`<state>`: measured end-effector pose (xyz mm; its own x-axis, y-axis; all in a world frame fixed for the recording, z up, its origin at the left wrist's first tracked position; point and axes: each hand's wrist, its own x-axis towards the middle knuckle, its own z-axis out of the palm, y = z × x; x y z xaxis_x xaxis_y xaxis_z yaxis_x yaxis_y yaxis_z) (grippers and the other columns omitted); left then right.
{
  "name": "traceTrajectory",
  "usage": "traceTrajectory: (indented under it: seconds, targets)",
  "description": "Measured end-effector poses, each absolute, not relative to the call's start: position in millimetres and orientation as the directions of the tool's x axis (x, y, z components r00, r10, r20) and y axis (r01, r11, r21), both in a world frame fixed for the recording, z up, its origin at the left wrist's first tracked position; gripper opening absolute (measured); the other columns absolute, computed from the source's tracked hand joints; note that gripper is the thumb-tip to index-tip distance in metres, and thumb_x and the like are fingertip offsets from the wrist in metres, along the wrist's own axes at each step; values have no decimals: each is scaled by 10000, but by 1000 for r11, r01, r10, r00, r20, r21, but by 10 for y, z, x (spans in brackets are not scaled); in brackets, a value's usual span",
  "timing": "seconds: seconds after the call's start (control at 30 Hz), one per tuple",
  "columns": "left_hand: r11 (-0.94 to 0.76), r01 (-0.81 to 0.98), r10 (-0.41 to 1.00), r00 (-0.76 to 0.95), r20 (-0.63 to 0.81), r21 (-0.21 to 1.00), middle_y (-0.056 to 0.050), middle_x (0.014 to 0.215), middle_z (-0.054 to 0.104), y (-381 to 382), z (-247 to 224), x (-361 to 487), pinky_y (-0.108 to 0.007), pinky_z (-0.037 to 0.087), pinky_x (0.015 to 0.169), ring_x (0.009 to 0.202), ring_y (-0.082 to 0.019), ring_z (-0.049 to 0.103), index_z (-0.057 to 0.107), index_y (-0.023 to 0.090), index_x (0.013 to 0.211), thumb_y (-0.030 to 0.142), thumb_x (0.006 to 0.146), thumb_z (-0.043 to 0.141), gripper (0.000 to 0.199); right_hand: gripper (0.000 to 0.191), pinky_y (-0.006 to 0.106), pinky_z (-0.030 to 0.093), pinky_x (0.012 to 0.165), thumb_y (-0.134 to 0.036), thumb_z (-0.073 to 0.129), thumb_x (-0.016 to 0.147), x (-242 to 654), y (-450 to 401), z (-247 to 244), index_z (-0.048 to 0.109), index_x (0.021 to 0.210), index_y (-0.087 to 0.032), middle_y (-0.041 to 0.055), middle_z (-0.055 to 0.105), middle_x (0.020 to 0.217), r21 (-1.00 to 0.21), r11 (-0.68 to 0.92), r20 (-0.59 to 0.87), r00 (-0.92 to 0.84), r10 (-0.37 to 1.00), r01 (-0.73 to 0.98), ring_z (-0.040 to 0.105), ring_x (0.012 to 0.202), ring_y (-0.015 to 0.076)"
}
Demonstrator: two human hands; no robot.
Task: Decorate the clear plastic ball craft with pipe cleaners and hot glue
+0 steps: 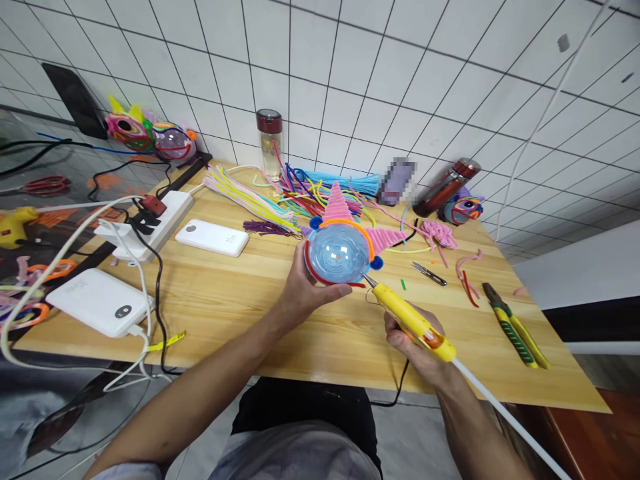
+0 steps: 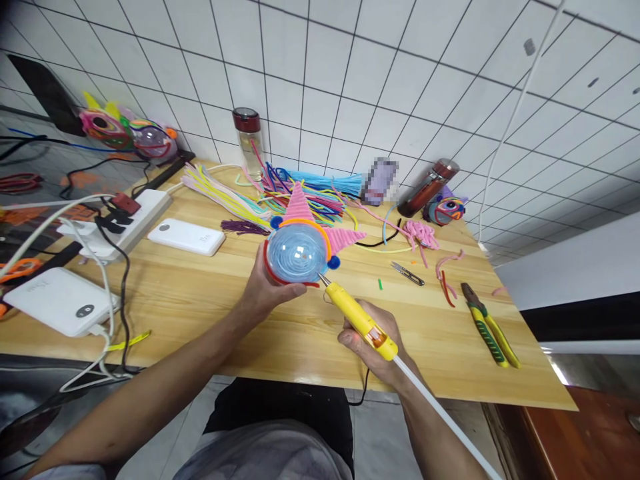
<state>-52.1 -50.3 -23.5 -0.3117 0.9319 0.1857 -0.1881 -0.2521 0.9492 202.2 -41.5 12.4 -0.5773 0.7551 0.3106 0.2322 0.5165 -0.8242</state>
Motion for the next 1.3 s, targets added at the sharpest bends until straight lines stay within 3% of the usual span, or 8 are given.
traceTrajectory:
  seconds: [0.43, 1.0, 1.3]
  targets:
    - [-236, -175, 937, -301, 177, 956, -155, 1461, 669, -497, -250, -525, -541, 556, 1222, 1411, -381, 668, 451, 242, 1449, 632, 503, 1077, 1200, 449, 312, 424, 552, -597, 702, 1049, 2031, -411, 134, 644, 787, -236, -9, 589, 698, -826, 514, 312, -573, 758, 230, 511, 586, 162]
    - [-269, -149, 931, -293, 217, 951, -142, 1434, 684, -489, -271, -523, -537, 574, 1190, 1363, -370, 694, 472, 256, 1414, 702, 538, 1044, 1138, 543, 301, 431, 537, -699, 655, 1053, 2013, -428, 156, 640, 776, -232, -8, 592, 689, -807, 536, 329, -566, 755, 246, 527, 578, 156]
    - [-244, -194, 939, -293, 181, 950, -169, 1448, 672, -493, -223, -528, -534, 569, 1198, 1378, -379, 683, 444, 236, 1409, 615, 492, 1080, 1178, 528, 321, 419, 538, -676, 676, 1041, 2022, -424, 148, 634, 753, -235, -4, 569, 672, -821, 516, 313, -562, 765, 244, 496, 574, 163]
